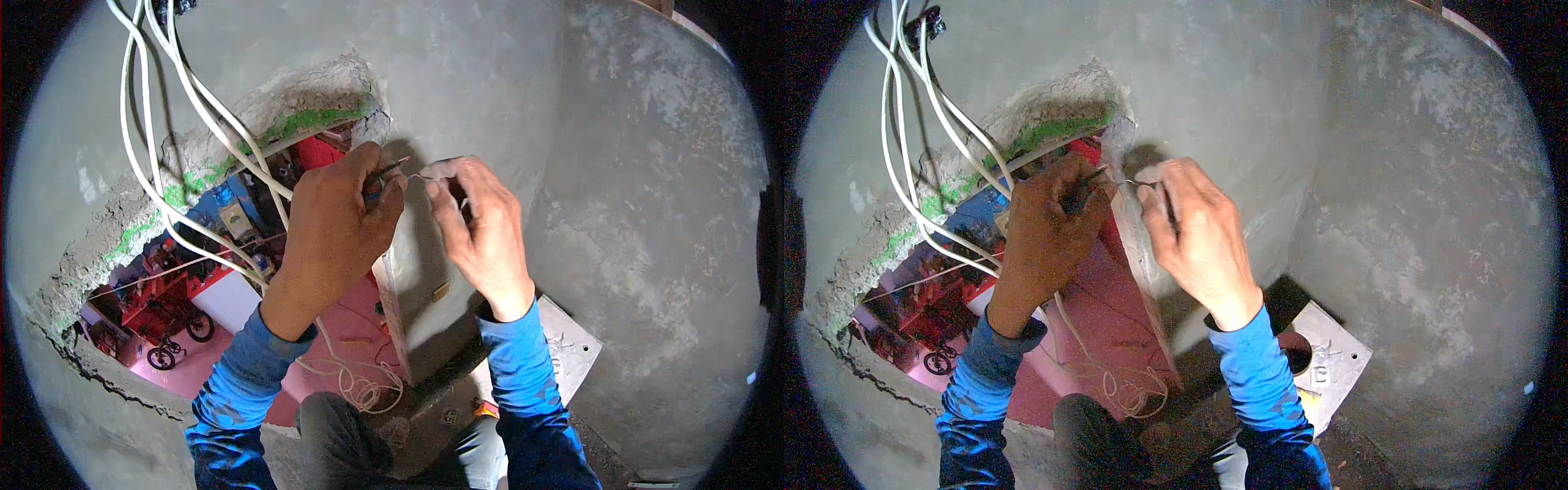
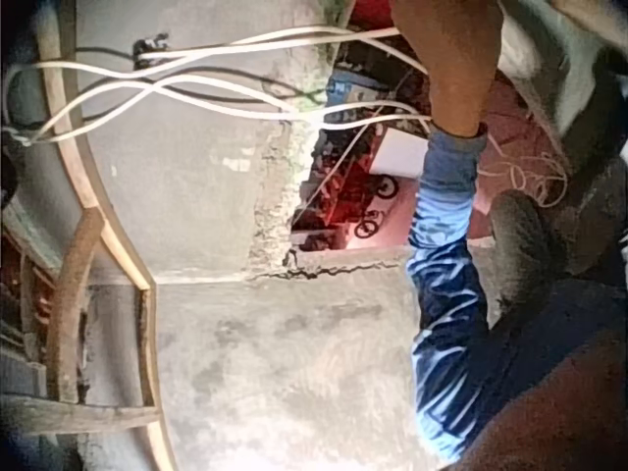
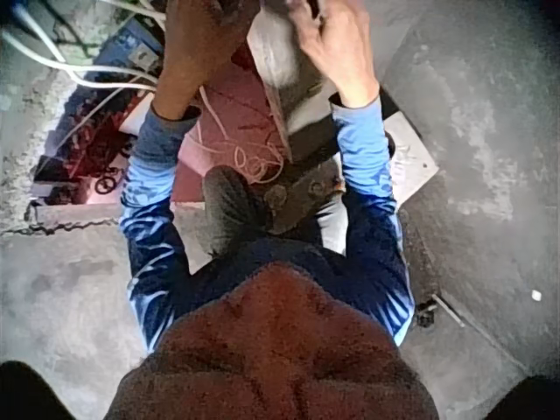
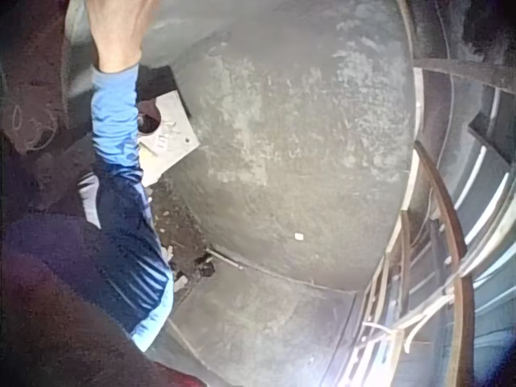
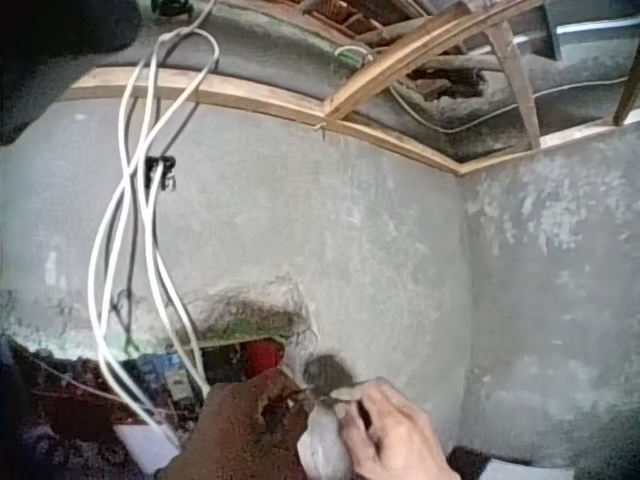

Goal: The recorder is installing or repairing an electrical outlet and wiring in a wall under renovation.

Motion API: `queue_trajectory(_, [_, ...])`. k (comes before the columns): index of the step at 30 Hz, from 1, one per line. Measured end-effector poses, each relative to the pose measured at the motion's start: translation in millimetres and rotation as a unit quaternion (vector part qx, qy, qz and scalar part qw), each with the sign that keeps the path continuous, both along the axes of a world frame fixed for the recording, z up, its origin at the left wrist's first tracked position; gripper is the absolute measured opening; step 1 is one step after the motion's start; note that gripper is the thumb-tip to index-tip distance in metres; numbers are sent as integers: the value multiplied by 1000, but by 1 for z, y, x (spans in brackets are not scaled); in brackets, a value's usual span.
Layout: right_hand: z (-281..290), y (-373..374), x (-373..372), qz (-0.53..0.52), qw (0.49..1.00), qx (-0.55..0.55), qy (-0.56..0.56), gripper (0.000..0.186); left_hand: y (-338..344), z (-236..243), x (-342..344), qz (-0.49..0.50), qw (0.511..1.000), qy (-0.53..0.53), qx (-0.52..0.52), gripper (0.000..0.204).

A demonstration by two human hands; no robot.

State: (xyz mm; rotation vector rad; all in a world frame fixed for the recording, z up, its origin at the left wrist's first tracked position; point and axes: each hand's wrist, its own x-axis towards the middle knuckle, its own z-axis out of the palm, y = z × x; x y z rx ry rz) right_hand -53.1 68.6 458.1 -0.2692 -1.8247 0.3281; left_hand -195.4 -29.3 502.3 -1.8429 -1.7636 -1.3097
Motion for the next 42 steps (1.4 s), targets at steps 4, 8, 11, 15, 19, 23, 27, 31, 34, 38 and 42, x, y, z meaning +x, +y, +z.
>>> queue_trajectory(4, [0, 8, -2, -60, 996, 67, -26, 10, 4, 1, 2, 6, 1000, 23, 3, 18])
queue_trajectory(8, [5, 6, -3, -87, 990, 90, -61, 11, 6, -3, -1, -3, 998, 56, 39, 16])
queue_trajectory(11, [4, 9, -7, -103, 986, 116, -61, 13, 7, -4, -1, 13, 997, 69, 25, 15])
queue_trajectory(15, [4, 10, -10, -105, 985, 125, -55, 13, 7, -4, -1, 10, 998, 54, 17, 14])
queue_trajectory(19, [1, 12, -14, -100, 987, 125, -25, 15, 7, -6, 0, 12, 996, 72, 46, 13])
queue_trajectory(23, [-3, 9, -22, -100, 990, 95, -4, 16, 5, -5, 6, 3, 998, 52, 30, 13])
queue_trajectory(27, [-5, 3, -29, -94, 993, 19, 64, 14, 7, -2, 5, -28, 999, 42, 21, 12])
queue_trajectory(31, [-12, 5, -46, 25, 972, -193, 130, 7, 2, -6, -7, -88, 995, 38, -5, 11])
queue_trajectory(34, [-15, 0, -48, 166, 933, -292, 131, 11, 0, -7, -12, -48, 999, -4, 0, 12])
queue_trajectory(38, [-17, 5, -17, 344, 843, -402, 97, 28, -3, -6, -16, -78, 993, -84, -10, 14])
queue_trajectory(42, [-10, 16, -11, 324, 872, -359, 72, 29, -1, -8, -14, -99, 992, -74, -17, 12])
